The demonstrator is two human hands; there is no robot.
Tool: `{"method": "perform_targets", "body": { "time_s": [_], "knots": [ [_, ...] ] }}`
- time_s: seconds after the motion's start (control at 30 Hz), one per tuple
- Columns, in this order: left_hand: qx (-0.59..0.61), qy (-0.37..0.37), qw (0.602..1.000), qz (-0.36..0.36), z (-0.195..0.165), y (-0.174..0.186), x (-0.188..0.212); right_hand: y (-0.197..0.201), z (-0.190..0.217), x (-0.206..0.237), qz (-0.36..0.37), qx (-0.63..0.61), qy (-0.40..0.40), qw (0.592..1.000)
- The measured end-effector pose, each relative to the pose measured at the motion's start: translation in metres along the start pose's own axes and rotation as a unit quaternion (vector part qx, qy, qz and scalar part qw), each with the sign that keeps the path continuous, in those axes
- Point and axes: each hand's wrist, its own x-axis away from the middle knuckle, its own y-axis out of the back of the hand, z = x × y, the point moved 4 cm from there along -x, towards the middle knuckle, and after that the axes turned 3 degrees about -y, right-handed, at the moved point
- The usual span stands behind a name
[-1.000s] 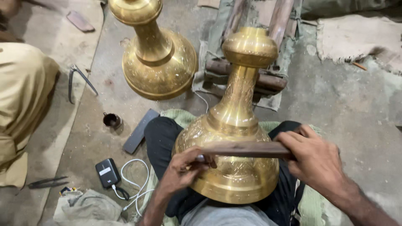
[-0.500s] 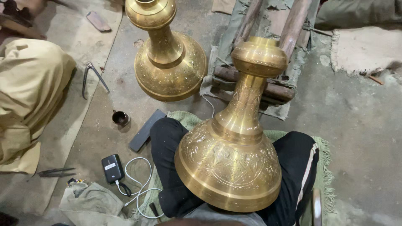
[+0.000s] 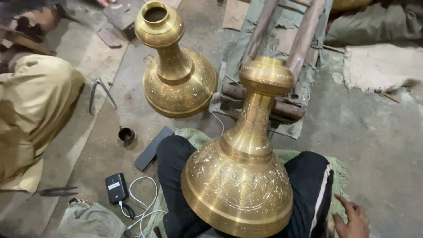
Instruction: The person sits on the floor and uses a hammer and chisel to engrave a floral pattern onto a brass lamp base. They repeatedly strike the chisel to create fine lines and details on the curved surface.
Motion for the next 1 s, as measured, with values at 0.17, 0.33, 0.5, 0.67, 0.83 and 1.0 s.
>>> {"method": "perform_targets", "body": {
  "time_s": [0.17,0.33,0.5,0.67,0.83,1.0],
  "knots": [
    [-0.1,0.02,0.959,-0.264,0.006,0.07,0.04,-0.044,0.121,0.004,0.069,-0.056,0.238,0.967],
    [-0.054,0.162,0.734,-0.657,-0.004,0.126,0.129,-0.059,0.26,0.014,-0.028,0.069,0.449,0.891],
    [0.287,0.227,0.706,-0.606,0.031,0.099,0.101,-0.1,0.394,0.008,-0.181,0.272,0.644,0.692],
    [0.307,0.058,0.734,-0.602,0.021,0.083,0.038,-0.149,0.416,-0.05,0.073,0.346,0.248,0.902],
    [0.298,0.074,0.747,-0.59,0.014,0.077,0.029,-0.156,0.418,-0.036,0.088,0.257,0.365,0.89],
    [0.312,0.055,0.776,-0.545,0.023,0.067,0.048,-0.146,0.434,-0.021,0.024,0.212,0.353,0.911]
  ]
}}
